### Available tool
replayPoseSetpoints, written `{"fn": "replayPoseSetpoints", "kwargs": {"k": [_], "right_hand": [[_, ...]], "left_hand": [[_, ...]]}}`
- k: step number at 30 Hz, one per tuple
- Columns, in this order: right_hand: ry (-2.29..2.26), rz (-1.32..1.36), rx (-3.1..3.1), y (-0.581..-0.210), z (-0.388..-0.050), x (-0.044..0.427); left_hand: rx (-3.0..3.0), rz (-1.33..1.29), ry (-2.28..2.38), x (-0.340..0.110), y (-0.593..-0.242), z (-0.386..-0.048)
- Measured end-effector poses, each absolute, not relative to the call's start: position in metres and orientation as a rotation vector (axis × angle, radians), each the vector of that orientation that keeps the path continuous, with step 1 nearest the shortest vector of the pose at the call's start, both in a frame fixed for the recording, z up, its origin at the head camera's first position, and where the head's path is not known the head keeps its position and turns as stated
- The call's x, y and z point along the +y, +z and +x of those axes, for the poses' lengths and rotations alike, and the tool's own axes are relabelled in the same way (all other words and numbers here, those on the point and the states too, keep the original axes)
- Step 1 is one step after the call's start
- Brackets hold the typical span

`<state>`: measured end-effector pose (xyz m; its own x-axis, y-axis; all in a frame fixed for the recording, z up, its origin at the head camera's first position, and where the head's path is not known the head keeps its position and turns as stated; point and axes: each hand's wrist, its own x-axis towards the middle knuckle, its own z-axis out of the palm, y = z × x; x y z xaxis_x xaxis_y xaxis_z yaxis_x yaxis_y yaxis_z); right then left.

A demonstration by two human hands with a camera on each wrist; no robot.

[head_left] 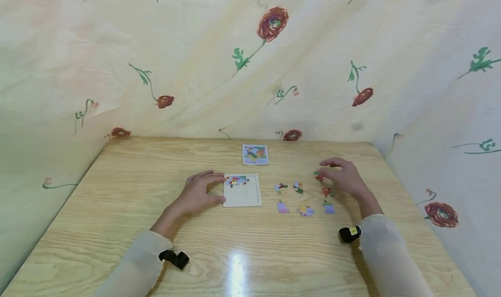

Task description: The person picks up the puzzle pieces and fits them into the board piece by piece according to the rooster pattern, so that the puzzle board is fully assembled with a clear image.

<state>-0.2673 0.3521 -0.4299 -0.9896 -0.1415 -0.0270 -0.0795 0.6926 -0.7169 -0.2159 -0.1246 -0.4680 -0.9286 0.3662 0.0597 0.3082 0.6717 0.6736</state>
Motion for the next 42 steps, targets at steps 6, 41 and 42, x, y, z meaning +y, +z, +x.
{"fn": "replayPoseSetpoints", "kwargs": {"k": [6,41,42], "right_hand": [[-1.168,-0.189,2.835,-0.436,-0.269,0.364],[-0.996,-0.445,2.801,-0.444,-0.278,0.375],[-0.992,-0.441,2.804,-0.444,-0.277,0.375]], "left_hand": [[2.808,0.567,1.088,-0.125,-0.468,-0.216],[2.807,0.566,1.085,-0.125,-0.469,-0.217],[2.808,0.571,1.086,-0.125,-0.469,-0.217]]}}
